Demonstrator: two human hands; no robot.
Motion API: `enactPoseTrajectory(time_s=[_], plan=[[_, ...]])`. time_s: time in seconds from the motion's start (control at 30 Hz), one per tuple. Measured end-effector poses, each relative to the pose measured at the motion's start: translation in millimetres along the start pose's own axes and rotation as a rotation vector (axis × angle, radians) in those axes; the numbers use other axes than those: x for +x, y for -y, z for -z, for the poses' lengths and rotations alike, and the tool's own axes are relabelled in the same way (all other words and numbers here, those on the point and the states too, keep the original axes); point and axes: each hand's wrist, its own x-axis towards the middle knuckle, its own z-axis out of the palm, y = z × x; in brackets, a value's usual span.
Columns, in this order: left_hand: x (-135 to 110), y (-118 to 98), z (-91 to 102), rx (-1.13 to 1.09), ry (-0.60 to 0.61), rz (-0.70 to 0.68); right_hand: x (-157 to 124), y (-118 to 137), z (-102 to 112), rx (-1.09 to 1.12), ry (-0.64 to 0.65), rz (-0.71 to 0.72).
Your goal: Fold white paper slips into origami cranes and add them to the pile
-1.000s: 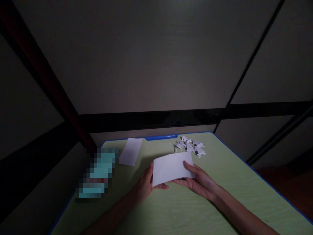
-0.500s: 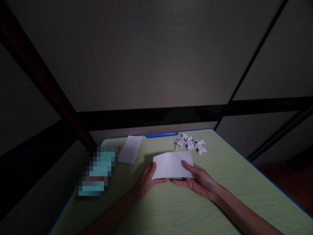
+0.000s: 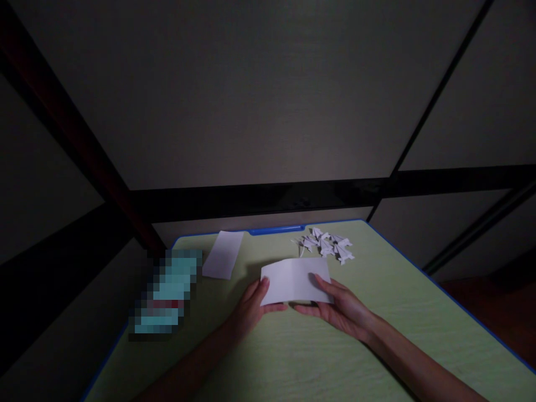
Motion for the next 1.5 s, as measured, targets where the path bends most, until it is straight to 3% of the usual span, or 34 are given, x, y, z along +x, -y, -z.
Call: enactPoseTrajectory(time_s=[0.3,0.43,0.67,0.93,1.03,1.13,1.3,1.5], plan=[[2,0,3.3,-0.023,0.044,-0.014,0,-1,3,-0.104,0.011,0.043],[3,-7,3.7,-0.065,0.003,0.073,-4,-3,5,-0.467,0.038,0.269],[1,-14,6.2,-0.155,0.125,0.257,-12,-10,6,-1.13,0.209,0.623],[-1,-16,2.9,-0.143,0.085,0.276,-12,-11,12,-1.184,0.148,0.669],[-4,-12,1.3,-0.132,0.131,0.323,-12,-8,9,-1.311,0.21,0.7],[-6,-5,1.6,-0.145,0.165,0.338,-11,-8,5,-1.471,0.277,0.817],[-5,1,3.9,-0.107,0.195,0.234,-10,-10,1,-1.726,0.334,1.035],[-9,-1,0.1,-0.089,0.244,0.213,-11,-10,0,-1.835,0.32,1.132]])
